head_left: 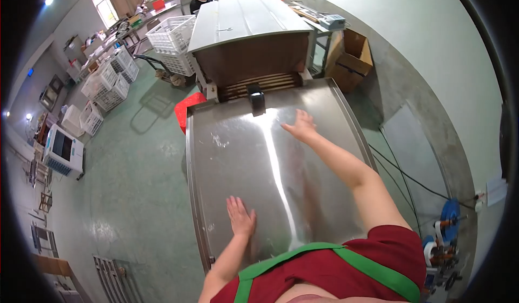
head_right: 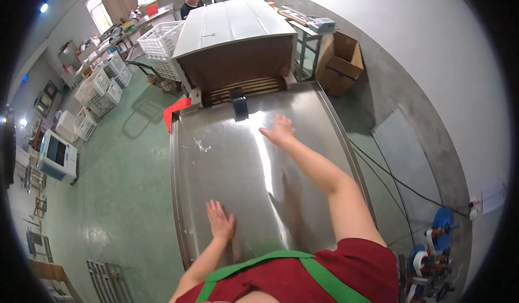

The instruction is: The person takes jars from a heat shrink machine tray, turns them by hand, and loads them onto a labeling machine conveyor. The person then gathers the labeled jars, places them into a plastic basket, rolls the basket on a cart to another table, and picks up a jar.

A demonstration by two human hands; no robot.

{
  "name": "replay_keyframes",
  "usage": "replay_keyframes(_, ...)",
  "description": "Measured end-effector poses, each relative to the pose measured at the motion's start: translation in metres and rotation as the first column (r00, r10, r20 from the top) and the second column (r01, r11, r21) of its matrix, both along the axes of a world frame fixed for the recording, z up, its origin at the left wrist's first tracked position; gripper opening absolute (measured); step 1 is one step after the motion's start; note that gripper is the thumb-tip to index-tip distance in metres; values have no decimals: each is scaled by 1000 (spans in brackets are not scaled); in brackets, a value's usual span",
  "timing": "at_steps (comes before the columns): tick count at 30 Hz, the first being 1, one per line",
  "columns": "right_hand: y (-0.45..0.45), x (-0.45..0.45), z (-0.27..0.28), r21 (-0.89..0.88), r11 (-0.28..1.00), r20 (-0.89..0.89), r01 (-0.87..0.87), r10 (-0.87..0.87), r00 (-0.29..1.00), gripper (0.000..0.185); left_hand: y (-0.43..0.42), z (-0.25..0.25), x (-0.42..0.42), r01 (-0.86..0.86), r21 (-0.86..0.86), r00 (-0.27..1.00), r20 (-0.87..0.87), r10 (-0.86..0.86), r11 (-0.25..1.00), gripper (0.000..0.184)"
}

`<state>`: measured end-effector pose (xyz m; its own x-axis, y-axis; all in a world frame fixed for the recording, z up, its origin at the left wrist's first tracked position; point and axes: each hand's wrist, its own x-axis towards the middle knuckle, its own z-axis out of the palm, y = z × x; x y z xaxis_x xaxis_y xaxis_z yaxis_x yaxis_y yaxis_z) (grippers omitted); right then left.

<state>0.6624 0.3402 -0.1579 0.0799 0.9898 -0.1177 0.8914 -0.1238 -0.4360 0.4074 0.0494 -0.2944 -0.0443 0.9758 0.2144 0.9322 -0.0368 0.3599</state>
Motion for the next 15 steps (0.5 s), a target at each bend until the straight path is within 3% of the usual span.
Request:
replay_keyframes(5,131,-109,-1,-12,996,52,88,-88,995,101,-2,-3,0,13,-6,997,82,-12,1000,79)
replay_keyframes(11,202,-172,-37,-14,994,207,105,-100,973,100,0,-5,0,-18,-58,998,67,22,998,78)
replay_keyframes(14,216,-183,-57,-7,989,229,147,-142,963,88,0,-2,0,-22,-97,998,63,28,995,76)
replay_keyframes(15,225,-185,-75,72,982,319,175,-189,929,74,1,-1,-1,-20,-111,998,57,26,994,76)
